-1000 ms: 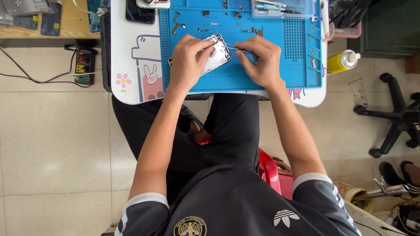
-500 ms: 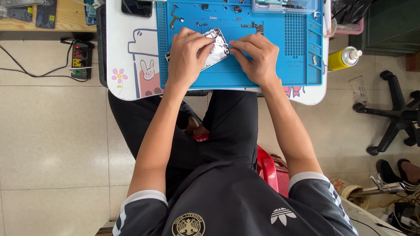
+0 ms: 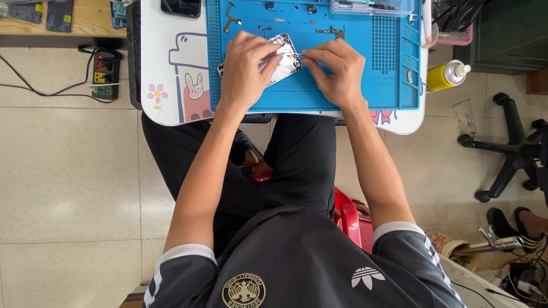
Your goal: The person works on a disassembled smartphone placed on a blue anti-static mat. They use tweezers to remove small internal components and a screwdriver to unscrew parts from the device's chassis. The person handles the phone casing and various small electronic parts throughout the process.
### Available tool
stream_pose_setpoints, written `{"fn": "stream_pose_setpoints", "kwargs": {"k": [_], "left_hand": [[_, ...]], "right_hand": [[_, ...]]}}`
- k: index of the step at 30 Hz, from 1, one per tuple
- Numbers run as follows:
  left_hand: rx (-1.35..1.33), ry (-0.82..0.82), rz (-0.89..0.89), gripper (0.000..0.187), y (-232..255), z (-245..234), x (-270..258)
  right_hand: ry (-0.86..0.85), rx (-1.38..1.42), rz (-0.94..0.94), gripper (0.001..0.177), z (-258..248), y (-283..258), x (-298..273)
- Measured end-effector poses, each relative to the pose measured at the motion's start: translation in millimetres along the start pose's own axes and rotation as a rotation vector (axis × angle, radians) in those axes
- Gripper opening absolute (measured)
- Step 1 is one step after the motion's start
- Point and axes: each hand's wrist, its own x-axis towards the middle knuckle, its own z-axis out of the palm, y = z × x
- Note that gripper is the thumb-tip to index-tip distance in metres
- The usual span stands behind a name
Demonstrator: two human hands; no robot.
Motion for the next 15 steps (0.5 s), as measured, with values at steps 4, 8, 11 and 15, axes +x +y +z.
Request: {"fn": "stream_pose_setpoints", "kwargs": {"k": [4, 8, 11, 15], "left_hand": [[0.113, 0.121, 0.061, 0.018, 18.9, -17.0, 2.2], [0.445, -0.154, -0.08, 0.068, 30.7, -32.3, -9.2], [0.462, -0.25, -0.156, 0.076, 26.0, -34.2, -19.7], [0.33, -0.209, -0.075, 0.058, 18.3, -41.1, -15.8]], "right_hand": [[0.004, 0.059, 0.039, 0.004, -2.9, 1.1, -1.5], [-0.017, 0.101, 0.061, 0.005, -4.5, 0.5, 0.4], [-0.046, 0.115, 0.041, 0.006, -4.3, -0.3, -0.4], [-0.072, 0.135, 0.024, 0.006, -5.6, 0.4, 1.2]]}}
